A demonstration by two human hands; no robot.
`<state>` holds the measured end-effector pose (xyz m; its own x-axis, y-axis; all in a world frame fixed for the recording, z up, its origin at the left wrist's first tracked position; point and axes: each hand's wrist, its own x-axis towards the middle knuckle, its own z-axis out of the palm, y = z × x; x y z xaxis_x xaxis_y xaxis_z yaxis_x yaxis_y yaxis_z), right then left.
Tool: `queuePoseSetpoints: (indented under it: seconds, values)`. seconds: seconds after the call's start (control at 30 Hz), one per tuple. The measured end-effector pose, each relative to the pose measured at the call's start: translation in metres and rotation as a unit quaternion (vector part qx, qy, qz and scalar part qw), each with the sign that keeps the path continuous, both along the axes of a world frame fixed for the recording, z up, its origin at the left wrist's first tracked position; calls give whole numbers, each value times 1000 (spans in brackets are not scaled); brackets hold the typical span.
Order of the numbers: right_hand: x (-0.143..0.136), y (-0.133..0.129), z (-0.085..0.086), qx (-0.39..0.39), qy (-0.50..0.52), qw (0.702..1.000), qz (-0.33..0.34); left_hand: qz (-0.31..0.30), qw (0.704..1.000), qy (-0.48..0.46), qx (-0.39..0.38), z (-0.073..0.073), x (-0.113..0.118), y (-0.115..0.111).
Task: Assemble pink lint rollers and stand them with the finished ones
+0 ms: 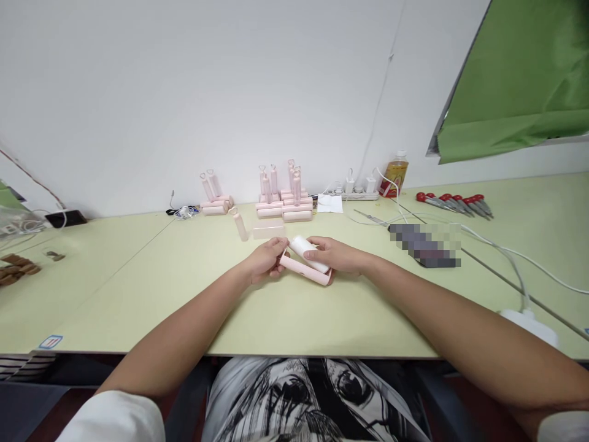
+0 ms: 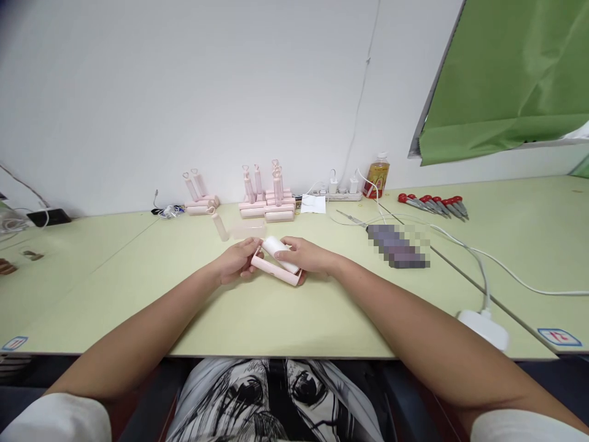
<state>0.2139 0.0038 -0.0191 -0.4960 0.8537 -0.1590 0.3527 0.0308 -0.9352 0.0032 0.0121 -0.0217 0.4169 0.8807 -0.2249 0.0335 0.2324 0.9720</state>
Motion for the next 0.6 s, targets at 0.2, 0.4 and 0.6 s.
queuePoseSetpoints:
  seconds: [0.2, 0.4, 0.6]
  values:
    - [5, 5, -2, 200, -39, 977, 65, -39, 996, 17, -79, 6, -7, 3]
    - [5, 4, -3, 286, -63, 954, 64, -45, 994, 15, -101, 4, -7, 6]
    - [6, 7, -4, 340, -94, 933, 67, -16, 996, -21, -81, 6, -7, 7]
